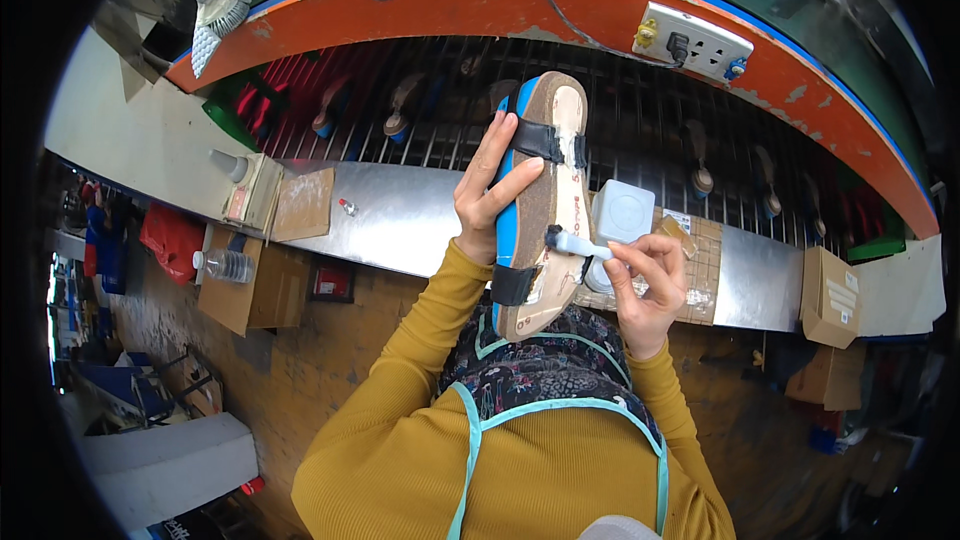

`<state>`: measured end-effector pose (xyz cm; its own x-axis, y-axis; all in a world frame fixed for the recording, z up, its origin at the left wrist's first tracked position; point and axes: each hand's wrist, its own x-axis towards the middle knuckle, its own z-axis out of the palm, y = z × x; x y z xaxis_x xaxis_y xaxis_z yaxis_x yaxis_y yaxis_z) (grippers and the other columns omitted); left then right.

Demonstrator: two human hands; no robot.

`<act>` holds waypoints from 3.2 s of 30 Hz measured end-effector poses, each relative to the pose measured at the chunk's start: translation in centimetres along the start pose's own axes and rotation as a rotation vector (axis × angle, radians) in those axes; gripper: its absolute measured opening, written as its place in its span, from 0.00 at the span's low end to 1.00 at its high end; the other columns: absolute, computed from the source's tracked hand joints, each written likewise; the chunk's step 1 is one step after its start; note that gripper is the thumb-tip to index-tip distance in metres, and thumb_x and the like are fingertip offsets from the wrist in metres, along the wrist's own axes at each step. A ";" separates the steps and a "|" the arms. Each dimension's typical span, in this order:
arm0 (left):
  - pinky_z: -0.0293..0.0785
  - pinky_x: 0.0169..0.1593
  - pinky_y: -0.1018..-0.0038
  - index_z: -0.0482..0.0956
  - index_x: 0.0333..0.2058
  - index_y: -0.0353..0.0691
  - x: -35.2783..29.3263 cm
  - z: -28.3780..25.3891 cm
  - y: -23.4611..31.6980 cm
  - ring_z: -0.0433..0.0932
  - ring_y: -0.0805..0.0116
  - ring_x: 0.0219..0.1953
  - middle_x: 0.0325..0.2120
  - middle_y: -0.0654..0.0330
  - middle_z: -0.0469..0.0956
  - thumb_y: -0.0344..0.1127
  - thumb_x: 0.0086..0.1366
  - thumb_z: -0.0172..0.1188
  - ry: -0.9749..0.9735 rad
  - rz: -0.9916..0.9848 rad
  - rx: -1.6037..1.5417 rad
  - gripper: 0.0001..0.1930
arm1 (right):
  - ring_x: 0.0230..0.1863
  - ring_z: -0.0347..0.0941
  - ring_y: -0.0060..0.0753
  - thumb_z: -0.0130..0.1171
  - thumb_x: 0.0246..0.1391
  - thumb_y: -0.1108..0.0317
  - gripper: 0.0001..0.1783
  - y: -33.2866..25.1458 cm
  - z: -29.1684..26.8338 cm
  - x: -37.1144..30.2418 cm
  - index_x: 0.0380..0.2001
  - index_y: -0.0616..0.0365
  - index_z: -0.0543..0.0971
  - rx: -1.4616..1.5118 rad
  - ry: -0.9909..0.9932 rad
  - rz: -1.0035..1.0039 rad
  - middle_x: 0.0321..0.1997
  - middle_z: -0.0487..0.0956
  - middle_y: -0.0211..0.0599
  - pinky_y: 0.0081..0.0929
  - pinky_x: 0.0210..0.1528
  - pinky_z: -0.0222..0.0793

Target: The person cleans the sole of a blue and white sandal using a toothbrush and a white cleaning solution. They repeatedly dip the brush into the solution and scrub the sole, rotating the sandal to reach different areas.

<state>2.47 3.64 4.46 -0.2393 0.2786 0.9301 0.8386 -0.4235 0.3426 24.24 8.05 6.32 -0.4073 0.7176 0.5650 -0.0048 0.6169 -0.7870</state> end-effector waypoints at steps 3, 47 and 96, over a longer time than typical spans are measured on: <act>0.70 0.61 0.54 0.79 0.47 0.50 0.1 0.1 -0.1 0.69 0.40 0.61 0.59 0.44 0.69 0.33 0.51 0.70 0.007 -0.021 0.010 0.22 | 0.34 0.68 0.27 0.73 0.41 0.73 0.14 0.1 0.4 -0.7 0.36 0.53 0.87 -0.022 0.035 -0.034 0.33 0.73 0.29 0.24 0.41 0.60; 0.55 0.66 0.48 0.79 0.52 0.49 -2.2 0.3 1.4 0.60 0.39 0.66 0.64 0.46 0.63 0.37 0.54 0.68 0.030 -0.251 0.285 0.24 | 0.34 0.68 0.20 0.67 0.52 0.73 0.08 -1.2 -1.4 -1.9 0.36 0.63 0.85 0.238 -0.118 0.313 0.36 0.72 0.33 0.16 0.33 0.66; 0.60 0.66 0.51 0.76 0.54 0.45 -2.4 0.2 -0.1 0.62 0.39 0.65 0.63 0.46 0.64 0.36 0.51 0.71 0.076 -0.321 0.301 0.29 | 0.37 0.68 0.28 0.74 0.40 0.70 0.15 -1.6 0.1 -2.0 0.36 0.50 0.87 -0.295 0.059 -0.089 0.36 0.73 0.30 0.26 0.45 0.54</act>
<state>3.07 3.12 2.14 -0.5364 0.2860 0.7940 0.8186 -0.0526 0.5719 25.02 5.59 6.45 -0.3631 0.6687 0.6488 0.2309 0.7392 -0.6326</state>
